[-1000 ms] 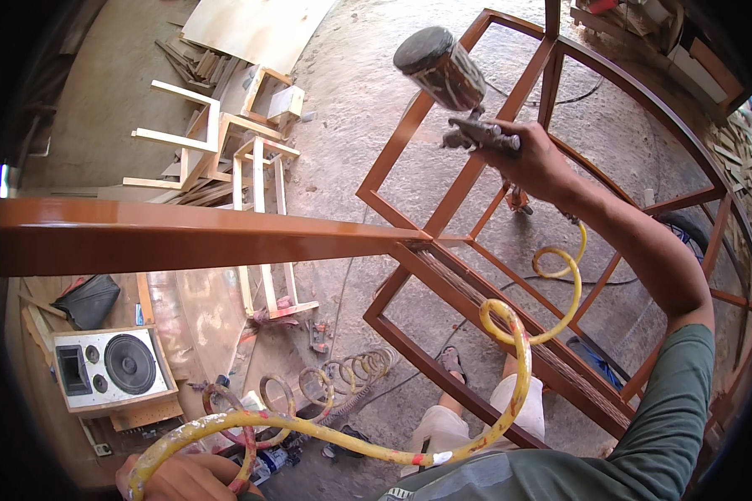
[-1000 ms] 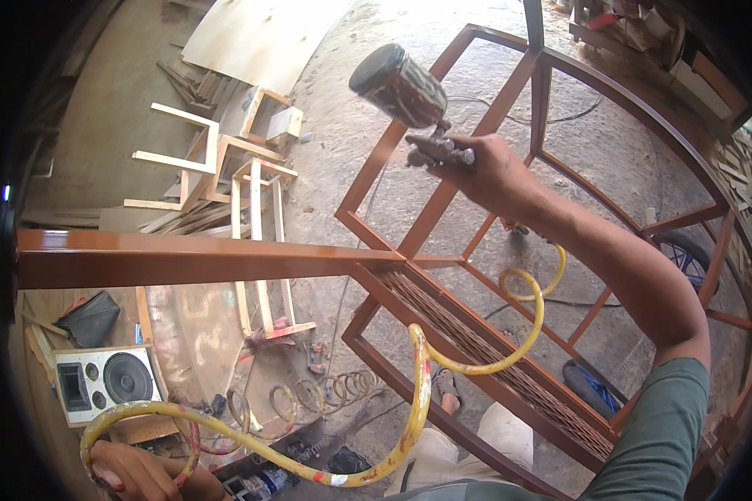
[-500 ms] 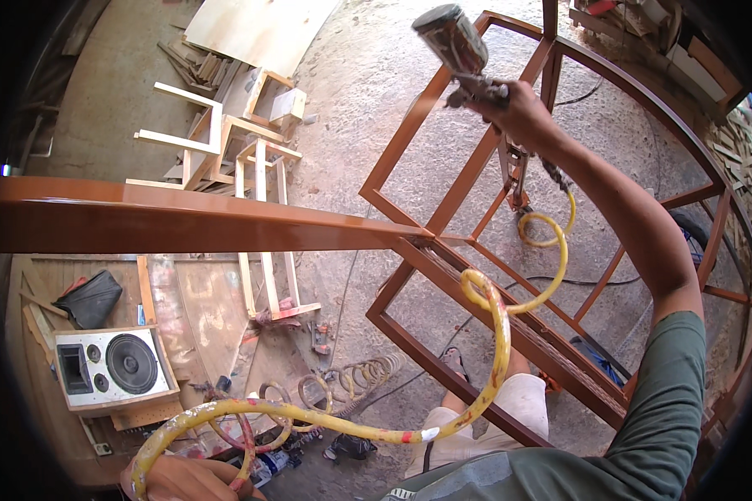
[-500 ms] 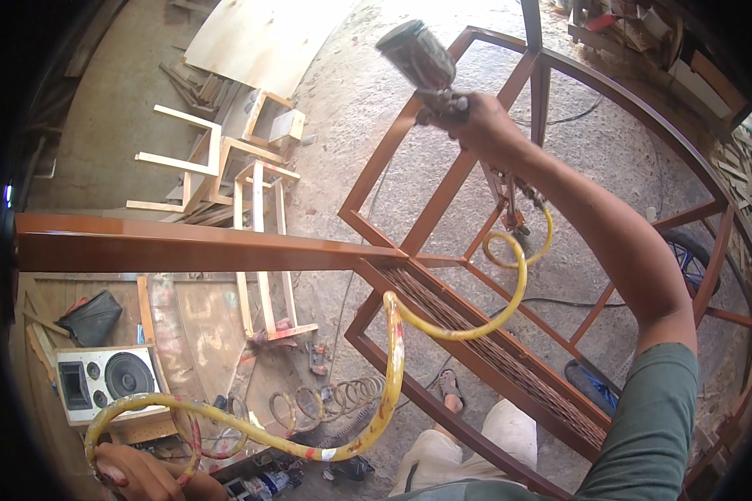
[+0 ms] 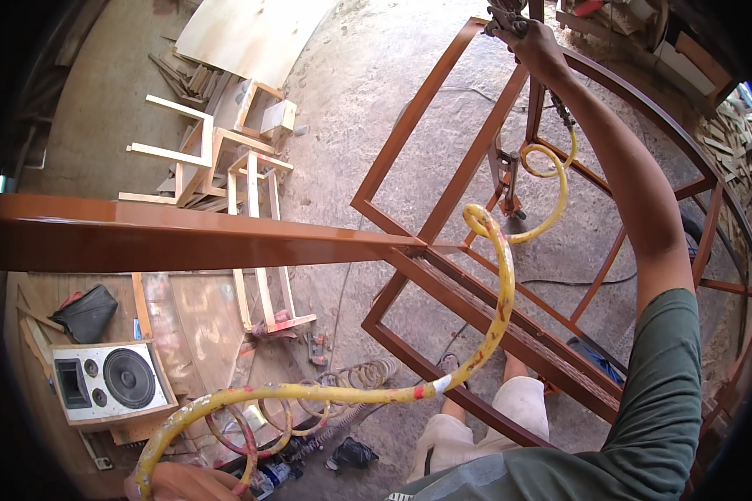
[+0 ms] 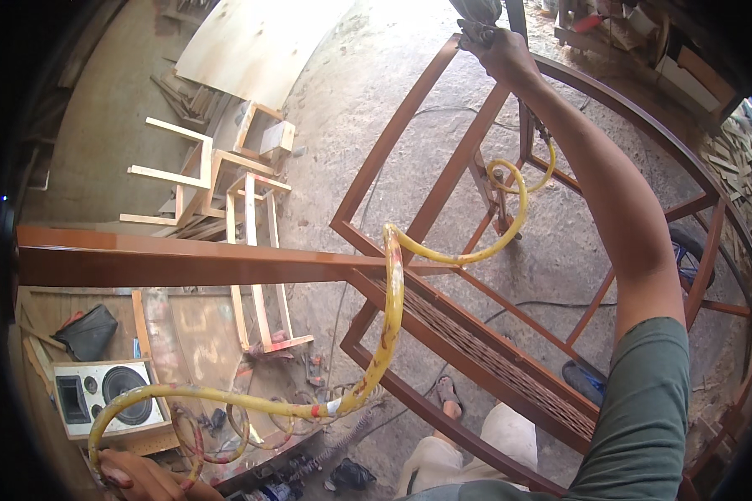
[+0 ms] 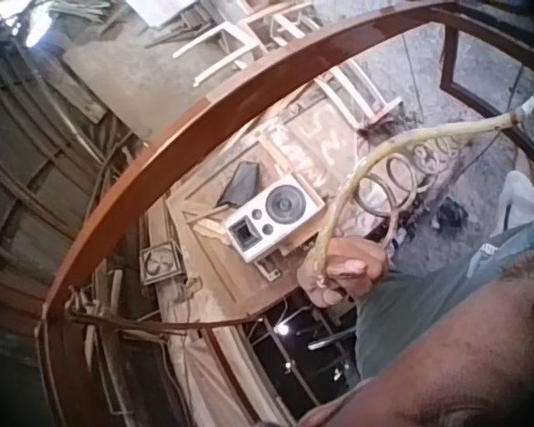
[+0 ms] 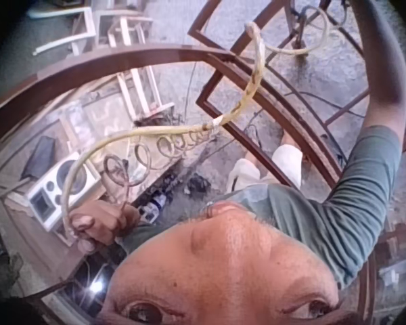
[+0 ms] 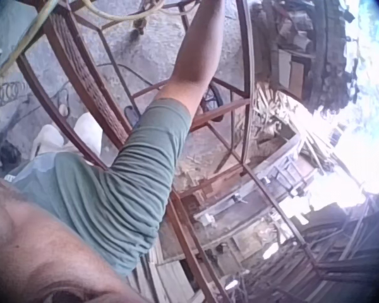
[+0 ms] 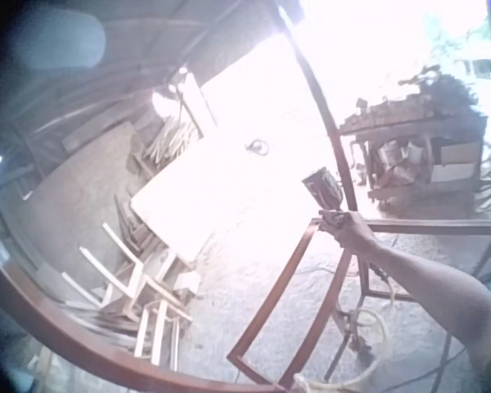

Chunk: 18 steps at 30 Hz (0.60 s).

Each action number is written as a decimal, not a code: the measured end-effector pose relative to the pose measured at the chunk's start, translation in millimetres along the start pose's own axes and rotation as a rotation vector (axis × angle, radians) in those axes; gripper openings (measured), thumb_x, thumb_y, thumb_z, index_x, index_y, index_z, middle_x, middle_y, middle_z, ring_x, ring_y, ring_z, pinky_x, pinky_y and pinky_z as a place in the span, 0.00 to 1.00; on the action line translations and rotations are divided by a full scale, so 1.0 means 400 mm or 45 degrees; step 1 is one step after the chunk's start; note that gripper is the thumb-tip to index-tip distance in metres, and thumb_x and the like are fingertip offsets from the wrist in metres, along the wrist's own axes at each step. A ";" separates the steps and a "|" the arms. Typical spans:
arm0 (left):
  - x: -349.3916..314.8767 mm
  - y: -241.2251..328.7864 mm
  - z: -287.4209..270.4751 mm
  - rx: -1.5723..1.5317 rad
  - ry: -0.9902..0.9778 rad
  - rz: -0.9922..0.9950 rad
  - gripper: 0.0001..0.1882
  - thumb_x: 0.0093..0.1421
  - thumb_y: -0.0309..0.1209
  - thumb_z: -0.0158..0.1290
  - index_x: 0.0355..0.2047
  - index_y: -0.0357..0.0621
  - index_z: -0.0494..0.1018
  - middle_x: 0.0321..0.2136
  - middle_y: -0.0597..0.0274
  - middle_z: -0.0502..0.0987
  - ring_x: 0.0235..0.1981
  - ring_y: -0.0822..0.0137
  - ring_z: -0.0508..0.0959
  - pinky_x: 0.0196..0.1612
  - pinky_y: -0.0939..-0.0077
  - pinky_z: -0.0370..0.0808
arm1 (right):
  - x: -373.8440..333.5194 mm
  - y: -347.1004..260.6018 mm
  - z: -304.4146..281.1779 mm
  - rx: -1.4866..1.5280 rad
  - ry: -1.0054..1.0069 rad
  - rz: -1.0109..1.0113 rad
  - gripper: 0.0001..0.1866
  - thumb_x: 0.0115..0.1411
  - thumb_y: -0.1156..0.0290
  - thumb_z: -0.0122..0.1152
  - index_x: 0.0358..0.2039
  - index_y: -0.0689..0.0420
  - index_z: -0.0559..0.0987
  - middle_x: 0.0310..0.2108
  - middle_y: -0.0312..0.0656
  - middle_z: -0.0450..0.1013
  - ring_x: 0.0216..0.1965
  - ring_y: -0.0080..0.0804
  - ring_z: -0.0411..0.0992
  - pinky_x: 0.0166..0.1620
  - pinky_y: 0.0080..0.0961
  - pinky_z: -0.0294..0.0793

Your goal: The person uses a spray gun to apply paint to a metal or wood furniture frame, then sits on the floor to open and mix paint in several containers using a wooden stick.

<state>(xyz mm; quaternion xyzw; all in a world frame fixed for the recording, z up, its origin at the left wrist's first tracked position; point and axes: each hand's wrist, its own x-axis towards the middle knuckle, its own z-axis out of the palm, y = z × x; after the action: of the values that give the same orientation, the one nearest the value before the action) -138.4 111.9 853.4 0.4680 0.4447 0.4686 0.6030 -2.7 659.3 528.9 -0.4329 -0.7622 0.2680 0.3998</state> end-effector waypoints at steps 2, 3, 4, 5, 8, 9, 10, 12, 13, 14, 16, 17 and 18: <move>0.005 0.001 0.012 0.067 0.068 0.032 0.23 0.71 0.36 0.50 0.56 0.29 0.63 0.13 0.59 0.68 0.11 0.63 0.66 0.18 0.62 0.66 | 0.040 0.029 0.002 -0.076 -0.026 -0.008 0.20 0.62 0.54 0.68 0.49 0.54 0.85 0.32 0.49 0.82 0.31 0.39 0.80 0.40 0.37 0.78; 0.008 0.003 0.017 0.100 0.097 0.048 0.24 0.71 0.36 0.50 0.57 0.27 0.62 0.13 0.60 0.69 0.11 0.63 0.66 0.18 0.63 0.67 | 0.059 0.046 0.007 -0.074 0.030 -0.090 0.20 0.62 0.55 0.67 0.49 0.54 0.84 0.34 0.50 0.82 0.33 0.41 0.81 0.42 0.38 0.78; 0.014 0.003 0.012 0.093 0.103 0.039 0.24 0.71 0.36 0.50 0.57 0.27 0.62 0.14 0.60 0.69 0.11 0.64 0.66 0.18 0.63 0.67 | 0.071 0.063 0.016 -0.073 0.088 -0.172 0.19 0.63 0.56 0.67 0.49 0.53 0.84 0.36 0.50 0.82 0.36 0.44 0.81 0.44 0.39 0.78; 0.011 0.003 0.009 0.090 0.088 0.041 0.24 0.71 0.36 0.50 0.58 0.27 0.62 0.14 0.60 0.69 0.11 0.64 0.66 0.18 0.63 0.67 | 0.070 0.063 0.020 -0.068 0.139 -0.254 0.19 0.63 0.57 0.66 0.49 0.53 0.84 0.38 0.51 0.82 0.38 0.46 0.81 0.46 0.40 0.78; 0.006 0.006 -0.001 0.065 -0.009 0.035 0.26 0.71 0.36 0.51 0.59 0.26 0.61 0.14 0.61 0.69 0.11 0.65 0.66 0.18 0.64 0.67 | 0.075 0.056 0.009 -0.279 0.116 -0.205 0.19 0.63 0.59 0.64 0.51 0.55 0.82 0.40 0.52 0.82 0.42 0.50 0.81 0.47 0.45 0.78; 0.003 0.007 -0.005 0.059 -0.041 0.036 0.26 0.71 0.36 0.51 0.59 0.26 0.61 0.14 0.61 0.69 0.11 0.65 0.66 0.18 0.64 0.67 | 0.070 0.052 0.001 -0.341 0.099 -0.197 0.19 0.63 0.59 0.64 0.51 0.56 0.82 0.40 0.52 0.82 0.42 0.51 0.81 0.47 0.45 0.78; 0.000 0.009 -0.009 0.057 -0.074 0.040 0.26 0.71 0.36 0.51 0.60 0.26 0.60 0.14 0.61 0.69 0.11 0.65 0.66 0.17 0.64 0.67 | 0.052 0.051 -0.004 -0.329 0.147 -0.261 0.17 0.64 0.62 0.63 0.50 0.56 0.82 0.39 0.51 0.82 0.41 0.49 0.81 0.45 0.45 0.79; -0.013 0.016 -0.011 0.047 -0.126 0.036 0.27 0.71 0.36 0.51 0.60 0.25 0.60 0.14 0.61 0.69 0.11 0.65 0.66 0.17 0.64 0.67 | 0.007 0.018 -0.013 -0.334 0.147 -0.307 0.16 0.65 0.64 0.63 0.51 0.54 0.82 0.38 0.49 0.82 0.39 0.45 0.82 0.42 0.42 0.80; -0.025 0.021 -0.009 0.044 -0.158 0.036 0.28 0.71 0.36 0.51 0.61 0.25 0.59 0.14 0.62 0.69 0.11 0.66 0.66 0.17 0.64 0.67 | -0.011 0.003 -0.023 -0.333 0.147 -0.328 0.15 0.65 0.65 0.63 0.51 0.53 0.82 0.37 0.48 0.82 0.37 0.43 0.82 0.41 0.41 0.80; -0.041 0.030 -0.007 0.040 -0.189 0.041 0.28 0.71 0.36 0.51 0.61 0.25 0.59 0.14 0.62 0.69 0.11 0.66 0.66 0.17 0.64 0.67 | -0.017 -0.009 -0.036 -0.033 0.001 -0.490 0.14 0.66 0.72 0.59 0.51 0.61 0.76 0.49 0.54 0.74 0.47 0.41 0.77 0.51 0.42 0.78; -0.073 0.043 -0.020 0.023 -0.319 0.080 0.29 0.71 0.36 0.52 0.62 0.24 0.59 0.14 0.62 0.69 0.11 0.66 0.66 0.17 0.64 0.67 | -0.055 -0.030 -0.143 0.195 -0.146 -0.602 0.14 0.67 0.78 0.56 0.51 0.69 0.69 0.60 0.59 0.66 0.55 0.39 0.72 0.61 0.41 0.75; -0.093 0.049 -0.025 0.020 -0.368 0.089 0.29 0.71 0.36 0.52 0.62 0.24 0.58 0.14 0.62 0.69 0.11 0.67 0.66 0.17 0.64 0.67 | -0.101 -0.085 -0.184 -0.052 -0.085 -0.488 0.14 0.67 0.78 0.56 0.51 0.68 0.70 0.60 0.58 0.67 0.54 0.38 0.72 0.60 0.40 0.75; -0.120 0.059 -0.022 0.014 -0.425 0.098 0.30 0.71 0.36 0.52 0.63 0.24 0.58 0.14 0.63 0.69 0.10 0.67 0.66 0.17 0.64 0.67 | -0.150 -0.127 -0.220 -0.154 -0.085 -0.452 0.14 0.67 0.77 0.56 0.51 0.68 0.70 0.59 0.57 0.67 0.53 0.37 0.72 0.59 0.40 0.74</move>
<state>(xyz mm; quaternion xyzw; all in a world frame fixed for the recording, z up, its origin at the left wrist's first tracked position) -158.6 68.9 880.0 0.5593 0.3228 0.4047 0.6474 67.1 587.7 591.8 -0.3058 -0.8541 0.1613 0.3886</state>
